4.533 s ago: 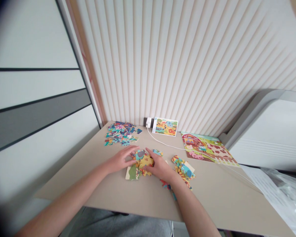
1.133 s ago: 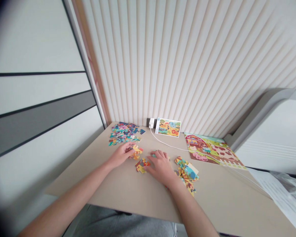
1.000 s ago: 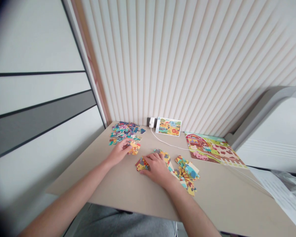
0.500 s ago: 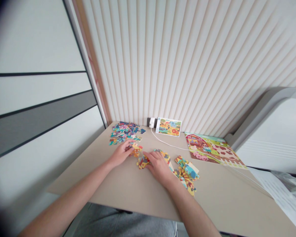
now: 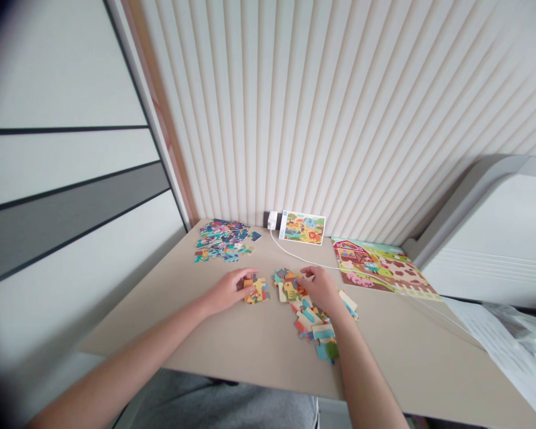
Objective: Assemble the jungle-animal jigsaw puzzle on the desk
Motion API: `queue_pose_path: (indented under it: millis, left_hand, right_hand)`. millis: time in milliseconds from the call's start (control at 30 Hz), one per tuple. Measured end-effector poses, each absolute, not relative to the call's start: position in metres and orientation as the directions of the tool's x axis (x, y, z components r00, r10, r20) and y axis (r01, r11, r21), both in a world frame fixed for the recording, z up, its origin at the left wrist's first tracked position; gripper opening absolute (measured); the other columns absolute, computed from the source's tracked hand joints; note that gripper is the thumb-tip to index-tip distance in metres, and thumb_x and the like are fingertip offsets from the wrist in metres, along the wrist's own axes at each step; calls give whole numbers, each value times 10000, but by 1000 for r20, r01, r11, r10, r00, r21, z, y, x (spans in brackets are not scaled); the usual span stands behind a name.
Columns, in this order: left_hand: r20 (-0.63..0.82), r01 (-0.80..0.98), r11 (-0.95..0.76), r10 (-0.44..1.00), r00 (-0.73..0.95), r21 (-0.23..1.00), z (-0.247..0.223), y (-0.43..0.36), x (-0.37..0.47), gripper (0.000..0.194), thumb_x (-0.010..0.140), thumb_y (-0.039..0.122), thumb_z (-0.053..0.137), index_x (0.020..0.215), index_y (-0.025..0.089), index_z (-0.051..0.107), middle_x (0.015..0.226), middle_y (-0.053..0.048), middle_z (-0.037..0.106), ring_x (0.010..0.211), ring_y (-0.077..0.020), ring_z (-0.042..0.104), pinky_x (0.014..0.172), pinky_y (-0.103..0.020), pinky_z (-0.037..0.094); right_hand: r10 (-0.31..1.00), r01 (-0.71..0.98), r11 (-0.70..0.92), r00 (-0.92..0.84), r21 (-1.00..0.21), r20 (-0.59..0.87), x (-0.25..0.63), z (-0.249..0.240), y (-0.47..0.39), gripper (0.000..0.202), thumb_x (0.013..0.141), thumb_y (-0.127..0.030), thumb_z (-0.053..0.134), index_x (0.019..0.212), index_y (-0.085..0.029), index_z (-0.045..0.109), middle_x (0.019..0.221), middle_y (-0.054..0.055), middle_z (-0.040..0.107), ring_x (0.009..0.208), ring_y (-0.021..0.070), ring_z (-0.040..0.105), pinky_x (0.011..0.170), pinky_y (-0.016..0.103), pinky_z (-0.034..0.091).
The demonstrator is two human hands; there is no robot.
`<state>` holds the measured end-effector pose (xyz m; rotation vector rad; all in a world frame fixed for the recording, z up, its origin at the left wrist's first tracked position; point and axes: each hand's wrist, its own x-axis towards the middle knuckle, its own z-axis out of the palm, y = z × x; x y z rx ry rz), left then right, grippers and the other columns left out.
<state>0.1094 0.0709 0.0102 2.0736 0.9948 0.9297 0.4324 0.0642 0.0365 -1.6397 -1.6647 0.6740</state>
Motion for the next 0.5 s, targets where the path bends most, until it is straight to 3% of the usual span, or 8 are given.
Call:
queue_pose_path:
  millis: [100, 200, 300, 500]
  left_hand:
    - [370, 418, -593, 783, 500, 688, 14, 63, 115, 390, 951, 322, 641, 1334, 267, 684, 1333, -120, 650, 1288, -311, 569, 1147, -483, 401]
    - [372, 432, -666, 720, 585, 608, 17, 57, 117, 396, 933, 374, 685, 1324, 314, 703, 1397, -106, 633, 1324, -330, 549, 1176, -509, 355]
    - [358, 437, -710, 675, 645, 552, 18, 55, 117, 386, 920, 433, 715, 1291, 328, 723, 1332, -94, 674, 1269, -322, 592, 1148, -497, 384]
    - [324, 465, -741, 645, 692, 484, 24, 59, 102, 381, 946, 465, 695, 1294, 313, 717, 1254, -88, 702, 1179, -288, 647, 1082, -414, 444]
  right_hand:
    - [993, 706, 46, 47, -707, 112, 432, 36, 61, 644, 720, -509, 807, 1268, -181, 727, 1103, 116, 730, 915, 245, 683, 813, 359, 520]
    - [998, 760, 54, -25, -647, 53, 428, 38, 57, 784, 720, -506, 821, 1402, -162, 646, 1180, 135, 724, 990, 275, 689, 872, 402, 522]
    - [997, 747, 71, -68, -662, 30, 427, 40, 54, 745, 705, -455, 842, 1373, -176, 669, 1141, 119, 749, 967, 274, 697, 861, 401, 523]
    - [996, 715, 92, -80, -693, 49, 434, 45, 56, 460, 730, -368, 807, 1145, -177, 750, 942, 60, 769, 819, 227, 686, 765, 355, 504]
